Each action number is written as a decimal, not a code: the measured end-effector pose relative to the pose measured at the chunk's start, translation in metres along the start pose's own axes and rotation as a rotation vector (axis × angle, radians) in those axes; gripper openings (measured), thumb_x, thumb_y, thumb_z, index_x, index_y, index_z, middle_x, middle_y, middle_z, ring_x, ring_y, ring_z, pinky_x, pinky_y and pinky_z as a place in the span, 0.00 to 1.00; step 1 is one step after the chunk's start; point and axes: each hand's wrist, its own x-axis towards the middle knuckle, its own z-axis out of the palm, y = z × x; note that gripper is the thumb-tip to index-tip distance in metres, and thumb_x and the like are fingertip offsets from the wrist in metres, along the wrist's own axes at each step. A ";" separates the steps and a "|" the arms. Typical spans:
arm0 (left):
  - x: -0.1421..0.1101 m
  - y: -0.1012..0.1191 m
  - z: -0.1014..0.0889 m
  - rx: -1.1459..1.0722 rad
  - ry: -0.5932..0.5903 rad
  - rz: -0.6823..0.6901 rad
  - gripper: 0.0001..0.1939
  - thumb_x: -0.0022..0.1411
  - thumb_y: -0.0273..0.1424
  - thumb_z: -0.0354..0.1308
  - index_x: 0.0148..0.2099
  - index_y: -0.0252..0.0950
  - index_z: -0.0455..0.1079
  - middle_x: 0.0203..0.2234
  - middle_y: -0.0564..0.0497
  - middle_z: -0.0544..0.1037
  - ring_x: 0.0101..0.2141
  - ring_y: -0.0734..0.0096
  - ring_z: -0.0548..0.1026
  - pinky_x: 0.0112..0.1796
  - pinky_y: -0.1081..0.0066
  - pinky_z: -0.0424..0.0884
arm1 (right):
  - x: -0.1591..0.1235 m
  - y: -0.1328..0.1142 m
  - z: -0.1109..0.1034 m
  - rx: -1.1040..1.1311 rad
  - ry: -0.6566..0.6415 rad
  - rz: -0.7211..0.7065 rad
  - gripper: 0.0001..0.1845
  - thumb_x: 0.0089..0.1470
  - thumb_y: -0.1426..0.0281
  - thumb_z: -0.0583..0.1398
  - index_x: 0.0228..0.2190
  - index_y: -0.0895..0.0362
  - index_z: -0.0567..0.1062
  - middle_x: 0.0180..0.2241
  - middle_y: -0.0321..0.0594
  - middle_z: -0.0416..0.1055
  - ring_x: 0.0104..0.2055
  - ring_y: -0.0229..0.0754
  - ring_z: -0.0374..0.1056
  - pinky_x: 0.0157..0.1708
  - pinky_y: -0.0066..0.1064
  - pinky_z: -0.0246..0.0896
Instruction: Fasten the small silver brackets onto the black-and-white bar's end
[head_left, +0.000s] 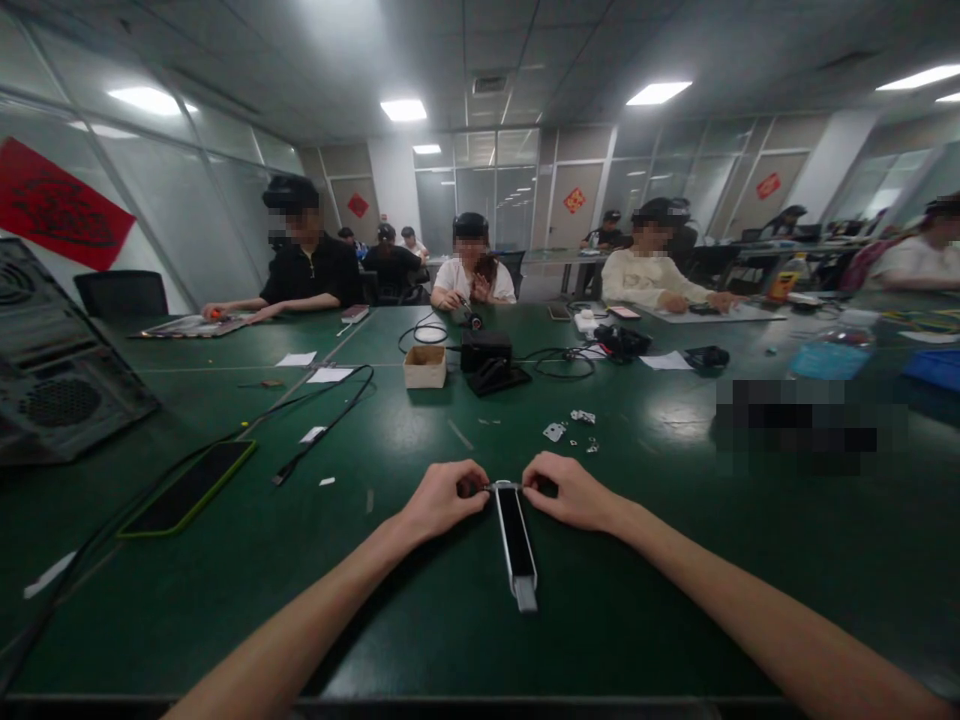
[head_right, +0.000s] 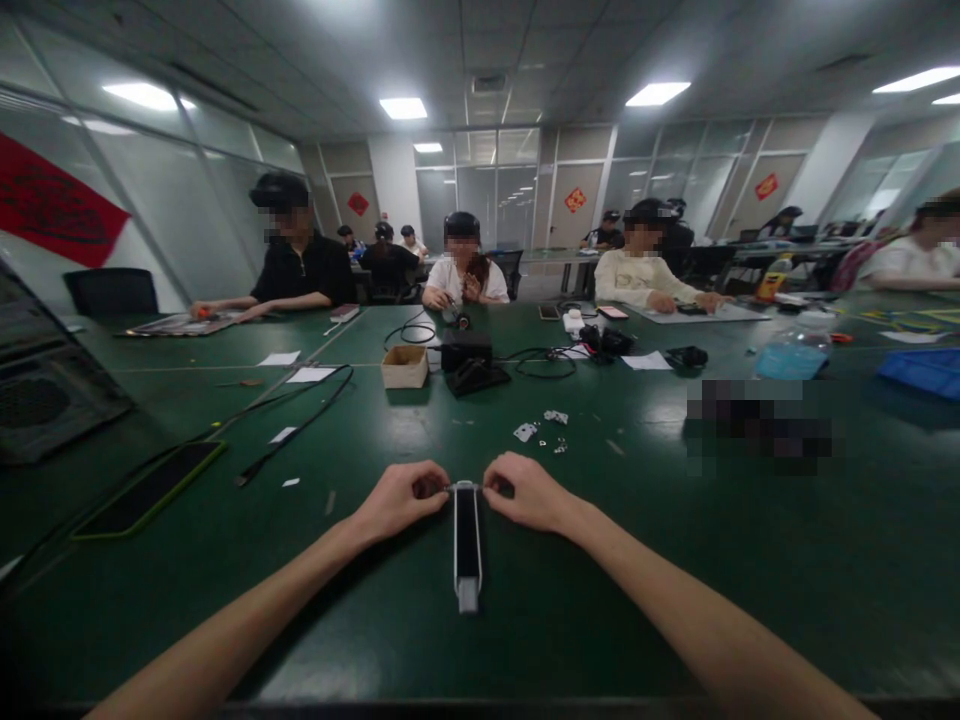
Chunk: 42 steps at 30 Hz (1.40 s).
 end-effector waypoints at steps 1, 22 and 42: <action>0.000 0.000 0.000 -0.003 0.000 0.004 0.07 0.54 0.28 0.58 0.37 0.34 0.73 0.23 0.56 0.74 0.24 0.75 0.69 0.27 0.76 0.64 | 0.000 0.000 0.000 -0.002 -0.001 0.001 0.06 0.54 0.69 0.57 0.31 0.58 0.73 0.32 0.39 0.69 0.32 0.38 0.64 0.33 0.30 0.62; 0.001 0.001 0.000 0.023 -0.025 -0.001 0.08 0.57 0.31 0.56 0.39 0.35 0.74 0.28 0.54 0.76 0.27 0.73 0.71 0.30 0.74 0.66 | 0.000 0.006 0.002 -0.032 -0.012 -0.022 0.05 0.55 0.69 0.57 0.32 0.58 0.72 0.32 0.40 0.68 0.32 0.37 0.64 0.32 0.30 0.62; 0.002 -0.010 0.001 0.041 -0.043 0.025 0.13 0.61 0.37 0.54 0.42 0.37 0.75 0.32 0.52 0.76 0.30 0.70 0.71 0.32 0.73 0.65 | 0.028 0.073 -0.062 -0.550 0.015 0.336 0.12 0.59 0.70 0.52 0.38 0.58 0.74 0.38 0.45 0.70 0.43 0.43 0.64 0.44 0.32 0.57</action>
